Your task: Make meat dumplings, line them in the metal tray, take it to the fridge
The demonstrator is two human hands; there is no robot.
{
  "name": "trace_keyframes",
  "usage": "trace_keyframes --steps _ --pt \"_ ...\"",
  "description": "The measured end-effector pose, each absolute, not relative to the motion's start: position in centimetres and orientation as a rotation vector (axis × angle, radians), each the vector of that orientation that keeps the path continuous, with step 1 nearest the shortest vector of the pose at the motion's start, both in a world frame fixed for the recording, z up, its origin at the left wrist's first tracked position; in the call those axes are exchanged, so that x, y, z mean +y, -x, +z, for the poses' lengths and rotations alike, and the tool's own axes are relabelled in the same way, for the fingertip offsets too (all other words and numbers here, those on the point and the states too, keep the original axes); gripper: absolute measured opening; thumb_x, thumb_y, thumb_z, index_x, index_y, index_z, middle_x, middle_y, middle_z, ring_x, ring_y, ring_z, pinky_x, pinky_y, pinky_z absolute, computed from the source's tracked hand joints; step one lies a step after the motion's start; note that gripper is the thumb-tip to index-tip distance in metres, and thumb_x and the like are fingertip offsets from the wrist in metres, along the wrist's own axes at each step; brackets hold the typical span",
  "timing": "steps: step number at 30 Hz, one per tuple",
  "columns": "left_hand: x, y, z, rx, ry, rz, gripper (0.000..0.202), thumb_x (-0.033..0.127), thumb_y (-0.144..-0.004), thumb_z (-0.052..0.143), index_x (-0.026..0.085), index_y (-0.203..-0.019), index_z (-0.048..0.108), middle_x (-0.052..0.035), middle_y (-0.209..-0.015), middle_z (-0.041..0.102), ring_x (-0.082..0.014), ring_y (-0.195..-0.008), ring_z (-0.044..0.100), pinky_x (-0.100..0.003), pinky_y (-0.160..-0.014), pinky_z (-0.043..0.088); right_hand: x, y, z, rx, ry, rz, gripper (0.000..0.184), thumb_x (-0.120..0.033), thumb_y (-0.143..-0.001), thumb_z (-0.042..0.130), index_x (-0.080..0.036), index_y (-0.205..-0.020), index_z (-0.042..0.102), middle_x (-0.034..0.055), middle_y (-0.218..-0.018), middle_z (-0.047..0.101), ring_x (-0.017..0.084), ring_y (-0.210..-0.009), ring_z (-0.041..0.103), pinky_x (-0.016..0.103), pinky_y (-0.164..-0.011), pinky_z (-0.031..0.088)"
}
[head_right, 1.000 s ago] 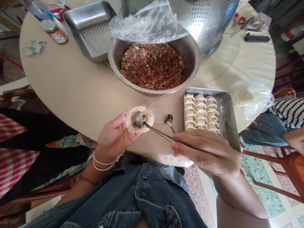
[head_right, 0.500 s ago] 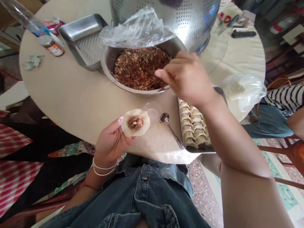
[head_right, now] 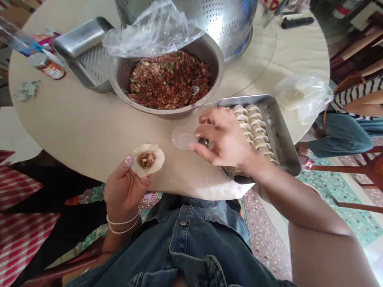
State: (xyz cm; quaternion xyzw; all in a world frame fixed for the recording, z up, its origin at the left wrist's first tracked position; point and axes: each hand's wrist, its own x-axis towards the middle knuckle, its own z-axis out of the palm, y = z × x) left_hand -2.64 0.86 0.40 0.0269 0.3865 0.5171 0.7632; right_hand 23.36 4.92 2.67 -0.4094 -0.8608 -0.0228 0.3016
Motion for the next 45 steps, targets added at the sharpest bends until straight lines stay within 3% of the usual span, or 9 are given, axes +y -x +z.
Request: trace_keyframes --steps 3,6,11,18,22,30,35,40,45 --pt "0.7 2.6 0.0 0.831 -0.071 1.088 0.045 0.018 -0.100 0.029 0.013 -0.140 0.050 -0.0104 -0.106 0.076 -0.0162 -0.097 0.073 -0.028 -0.094 0.054 4.8 -22.6 0.6 -2.612 1.246 0.050 0.053 -0.066 -0.084 0.053 -0.022 -0.106 0.072 0.0164 -0.136 0.051 0.035 -0.118 0.049 0.053 -0.092 0.038" --pt "0.7 1.7 0.2 0.812 -0.077 1.053 0.044 0.019 -0.101 0.029 0.013 -0.138 0.052 -0.0095 -0.105 0.077 -0.0152 -0.096 0.073 -0.026 -0.093 0.054 5.8 -21.4 -0.2 -2.711 1.365 0.135 0.064 -0.073 -0.084 0.045 -0.021 -0.109 0.073 0.0187 -0.149 0.040 0.038 -0.130 0.041 0.057 -0.101 0.030" --pt "0.6 0.9 0.8 0.851 -0.051 1.103 0.044 0.019 -0.101 0.027 0.015 -0.132 0.059 -0.0078 -0.100 0.078 -0.0144 -0.093 0.073 -0.027 -0.095 0.054 6.0 -20.6 0.6 -2.704 1.438 0.148 0.077 -0.080 -0.082 0.033 -0.017 -0.097 0.076 0.0200 -0.147 0.043 0.039 -0.131 0.041 0.059 -0.102 0.028" --pt "1.0 0.4 1.3 0.800 -0.003 1.055 0.045 0.023 -0.102 0.026 0.014 -0.132 0.058 -0.0075 -0.099 0.078 -0.0177 -0.096 0.073 -0.032 -0.094 0.055 0.8 -19.8 1.6 -2.503 1.155 0.040 0.077 -0.074 -0.087 0.033 -0.022 -0.141 0.050 0.0161 -0.143 0.045 0.034 -0.126 0.044 0.048 -0.095 0.034" --pt "1.4 -0.2 1.7 0.740 0.030 1.079 0.044 0.024 -0.102 0.027 0.012 -0.126 0.062 -0.0057 -0.090 0.078 -0.0154 -0.086 0.074 -0.031 -0.092 0.055 -1.2 -19.0 0.5 -2.510 1.144 -0.069 0.074 -0.072 -0.087 0.038 -0.023 -0.141 0.050 0.0138 -0.145 0.043 0.033 -0.128 0.040 0.047 -0.099 0.030" --pt "1.0 -0.3 1.0 0.742 -0.052 0.975 0.044 0.028 -0.100 0.029 0.013 -0.104 0.071 -0.0088 -0.102 0.077 -0.0227 -0.109 0.068 -0.039 -0.098 0.053 -0.6 -19.4 0.4 -2.443 1.243 -0.111 0.072 -0.071 -0.090 0.030 -0.027 -0.145 0.044 0.0136 -0.146 0.037 0.035 -0.130 0.037 0.048 -0.096 0.030" --pt "0.8 0.0 0.6 0.768 -0.088 0.987 0.040 0.027 -0.100 0.033 0.014 -0.100 0.071 -0.0073 -0.100 0.077 -0.0197 -0.106 0.069 -0.034 -0.096 0.055 1.8 -20.4 1.6 -2.438 1.371 0.120 0.074 -0.071 -0.091 0.020 -0.024 -0.139 0.051 0.0164 -0.141 0.043 0.034 -0.122 0.044 0.051 -0.094 0.033" --pt "0.8 0.5 0.6 0.758 -0.096 1.090 0.040 0.025 -0.100 0.033 0.014 -0.109 0.070 -0.0078 -0.104 0.076 -0.0182 -0.110 0.067 -0.033 -0.102 0.050 5.2 -21.1 1.1 -2.567 1.520 0.464 0.075 -0.070 -0.092 0.016 -0.022 -0.101 0.074 0.0151 -0.136 0.048 0.034 -0.125 0.042 0.054 -0.097 0.033" --pt "1.0 0.5 0.7 0.764 -0.074 1.109 0.042 0.026 -0.100 0.032 0.014 -0.104 0.072 -0.0091 -0.104 0.076 -0.0212 -0.113 0.066 -0.039 -0.106 0.047 5.4 -20.5 0.8 -2.538 1.507 0.367 0.076 -0.069 -0.092 0.017 -0.021 -0.099 0.076 0.0146 -0.135 0.051 0.034 -0.122 0.045 0.054 -0.097 0.034"
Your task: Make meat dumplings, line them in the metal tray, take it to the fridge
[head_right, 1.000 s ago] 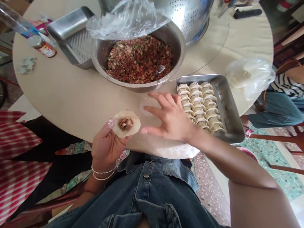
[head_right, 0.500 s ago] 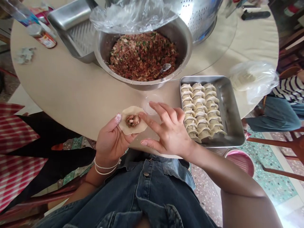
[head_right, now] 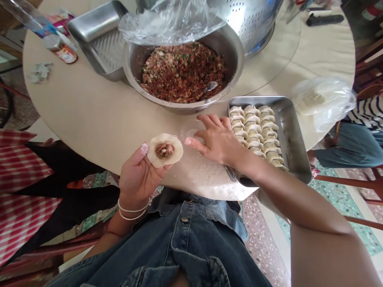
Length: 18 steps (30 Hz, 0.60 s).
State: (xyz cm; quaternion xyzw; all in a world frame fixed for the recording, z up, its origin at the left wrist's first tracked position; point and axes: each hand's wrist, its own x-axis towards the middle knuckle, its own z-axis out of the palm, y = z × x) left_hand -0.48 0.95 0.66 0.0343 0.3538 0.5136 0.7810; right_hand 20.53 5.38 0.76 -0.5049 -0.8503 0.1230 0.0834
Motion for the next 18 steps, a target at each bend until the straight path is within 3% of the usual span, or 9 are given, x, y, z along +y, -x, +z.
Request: trace_keyframes --steps 5,8,14,18 --pt "1.0 0.2 0.8 0.765 -0.049 1.026 0.046 0.030 -0.101 0.030 0.012 -0.098 0.072 -0.0106 -0.104 0.076 -0.0256 -0.117 0.063 -0.043 -0.105 0.047 2.9 -20.0 1.8 -2.416 1.223 0.288 0.066 -0.064 -0.095 0.023 -0.025 -0.127 0.064 0.0135 -0.138 0.046 0.033 -0.122 0.046 0.051 -0.093 0.036" --pt "0.9 -0.2 0.9 0.683 -0.072 0.910 0.054 0.033 -0.102 0.023 0.011 -0.102 0.072 -0.0131 -0.108 0.074 -0.0264 -0.122 0.061 -0.044 -0.107 0.046 2.1 -19.4 1.8 -2.481 1.171 0.294 0.064 -0.064 -0.095 0.024 -0.025 -0.132 0.059 0.0150 -0.143 0.041 0.037 -0.126 0.042 0.053 -0.092 0.035" --pt "0.6 -0.6 0.9 0.596 -0.116 0.857 0.056 0.035 -0.102 0.020 0.012 -0.106 0.070 -0.0131 -0.112 0.073 -0.0251 -0.123 0.060 -0.041 -0.107 0.045 2.3 -18.7 2.6 -2.495 1.058 0.522 0.066 -0.066 -0.094 0.021 -0.026 -0.129 0.061 0.0142 -0.143 0.041 0.035 -0.127 0.042 0.051 -0.091 0.036" --pt "0.5 0.3 0.7 0.728 -0.110 0.985 0.051 0.035 -0.101 0.025 0.013 -0.101 0.072 -0.0117 -0.107 0.074 -0.0251 -0.118 0.063 -0.041 -0.104 0.047 3.4 -19.5 2.5 -2.354 1.373 0.378 0.074 -0.066 -0.094 0.013 -0.024 -0.104 0.073 0.0128 -0.132 0.051 0.031 -0.117 0.047 0.051 -0.092 0.037"
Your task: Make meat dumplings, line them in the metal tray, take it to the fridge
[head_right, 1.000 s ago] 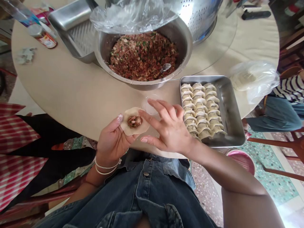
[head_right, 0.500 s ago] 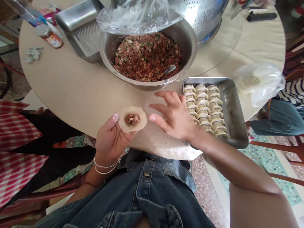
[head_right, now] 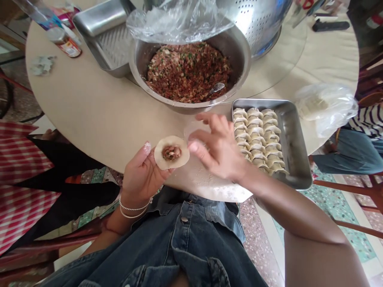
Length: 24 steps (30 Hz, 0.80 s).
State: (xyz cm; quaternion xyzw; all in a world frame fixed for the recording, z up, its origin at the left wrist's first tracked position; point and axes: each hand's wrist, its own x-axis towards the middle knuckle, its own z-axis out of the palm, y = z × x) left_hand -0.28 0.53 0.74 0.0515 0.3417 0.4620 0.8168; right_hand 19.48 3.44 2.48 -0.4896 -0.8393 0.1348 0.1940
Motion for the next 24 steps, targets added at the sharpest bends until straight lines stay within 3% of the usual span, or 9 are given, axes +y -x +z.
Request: trace_keyframes --steps 3,8,14,19,24 --pt "0.5 0.9 0.7 0.774 -0.129 1.052 0.048 0.036 -0.100 0.028 0.014 -0.103 0.071 -0.0110 -0.107 0.074 -0.0257 -0.119 0.062 -0.042 -0.104 0.047 4.7 -19.9 1.2 -2.426 1.645 0.317 0.083 -0.068 -0.092 0.008 -0.020 -0.090 0.076 0.0148 -0.127 0.054 0.033 -0.117 0.045 0.053 -0.093 0.035" --pt "0.4 0.8 0.8 0.747 -0.135 1.031 0.048 0.037 -0.100 0.028 0.013 -0.108 0.069 -0.0118 -0.111 0.073 -0.0271 -0.123 0.060 -0.045 -0.107 0.045 5.1 -19.5 0.6 -2.510 1.647 0.254 0.083 -0.066 -0.093 0.008 -0.020 -0.089 0.077 0.0154 -0.131 0.055 0.035 -0.121 0.045 0.054 -0.093 0.032" --pt "0.2 0.0 1.1 0.608 -0.160 1.004 0.053 0.043 -0.100 0.025 0.014 -0.113 0.067 -0.0130 -0.122 0.069 -0.0270 -0.133 0.051 -0.044 -0.113 0.037 2.1 -17.7 2.9 -2.453 1.219 0.212 0.068 -0.066 -0.094 0.020 -0.025 -0.128 0.063 0.0135 -0.142 0.045 0.033 -0.122 0.044 0.048 -0.089 0.032" --pt "0.0 -0.1 1.5 0.610 -0.150 0.991 0.054 0.045 -0.099 0.023 0.016 -0.108 0.068 -0.0115 -0.119 0.070 -0.0260 -0.135 0.048 -0.043 -0.115 0.034 0.5 -16.2 2.2 -2.562 1.040 0.195 0.067 -0.067 -0.093 0.026 -0.023 -0.133 0.057 0.0132 -0.148 0.040 0.032 -0.134 0.034 0.045 -0.096 0.028" --pt "0.0 0.5 1.8 0.638 -0.209 1.078 0.058 0.048 -0.098 0.023 0.013 -0.112 0.067 -0.0133 -0.124 0.068 -0.0290 -0.138 0.044 -0.047 -0.115 0.035 -0.1 -16.4 1.3 -2.549 0.908 0.119 0.063 -0.066 -0.093 0.030 -0.024 -0.133 0.055 0.0105 -0.145 0.045 0.027 -0.132 0.036 0.043 -0.097 0.027"
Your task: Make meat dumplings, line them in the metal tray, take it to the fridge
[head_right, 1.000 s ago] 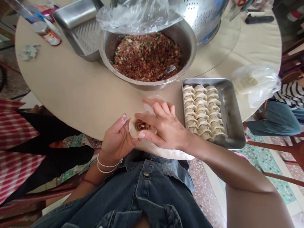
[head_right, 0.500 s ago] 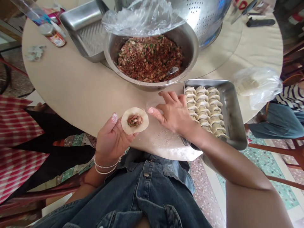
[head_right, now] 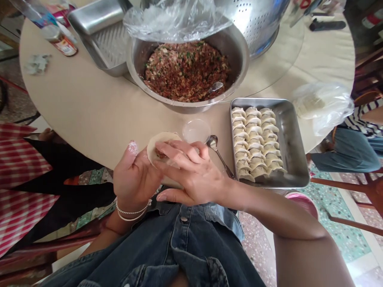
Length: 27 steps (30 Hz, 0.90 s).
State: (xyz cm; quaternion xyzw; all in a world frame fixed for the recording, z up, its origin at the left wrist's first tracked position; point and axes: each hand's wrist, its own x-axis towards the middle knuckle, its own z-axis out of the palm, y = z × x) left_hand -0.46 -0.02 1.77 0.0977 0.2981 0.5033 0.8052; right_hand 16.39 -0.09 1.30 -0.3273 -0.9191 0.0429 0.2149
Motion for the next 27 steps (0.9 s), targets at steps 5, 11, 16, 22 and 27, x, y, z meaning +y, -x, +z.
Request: trace_keyframes --steps 5,11,16,22,27 --pt "-0.1 0.7 2.2 0.613 -0.231 1.049 0.058 0.049 -0.098 0.023 0.014 -0.111 0.068 -0.0138 -0.123 0.068 -0.0299 -0.138 0.045 -0.047 -0.112 0.039 -0.4 -17.2 1.3 -2.446 0.901 0.076 0.052 -0.061 -0.094 0.036 -0.026 -0.119 0.066 0.0090 -0.138 0.049 0.027 -0.127 0.042 0.043 -0.094 0.030" --pt "-0.1 0.5 2.4 0.564 -0.197 0.963 0.058 0.045 -0.099 0.021 0.012 -0.116 0.065 -0.0154 -0.125 0.067 -0.0311 -0.136 0.047 -0.049 -0.110 0.041 -1.0 -18.7 0.9 -2.451 0.931 0.004 0.047 -0.059 -0.092 0.042 -0.032 -0.124 0.065 0.0037 -0.135 0.053 0.025 -0.120 0.049 0.043 -0.093 0.036" --pt "-0.1 0.5 2.3 0.575 -0.187 0.919 0.055 0.044 -0.098 0.024 0.013 -0.119 0.065 -0.0150 -0.124 0.068 -0.0314 -0.134 0.049 -0.048 -0.106 0.045 -1.1 -19.9 0.1 -2.421 0.907 -0.096 0.044 -0.058 -0.091 0.046 -0.034 -0.122 0.066 0.0015 -0.134 0.052 0.024 -0.113 0.051 0.040 -0.091 0.037" --pt "-0.4 0.4 2.2 0.541 -0.209 0.894 0.055 0.045 -0.098 0.026 0.012 -0.119 0.064 -0.0154 -0.120 0.070 -0.0316 -0.131 0.052 -0.048 -0.108 0.043 -1.3 -21.0 -0.6 -2.211 0.963 -0.094 0.049 -0.050 -0.085 0.060 -0.044 -0.134 0.054 0.0014 -0.117 0.059 0.025 -0.104 0.051 0.042 -0.085 0.040" --pt "-0.6 -0.1 2.2 0.506 -0.217 0.852 0.052 0.043 -0.098 0.027 0.012 -0.121 0.063 -0.0148 -0.124 0.068 -0.0312 -0.134 0.049 -0.049 -0.112 0.039 -1.4 -20.5 -0.8 -2.288 0.871 -0.141 0.033 -0.034 -0.082 0.070 -0.050 -0.111 0.067 -0.0032 -0.108 0.064 0.023 -0.099 0.050 0.038 -0.080 0.034"
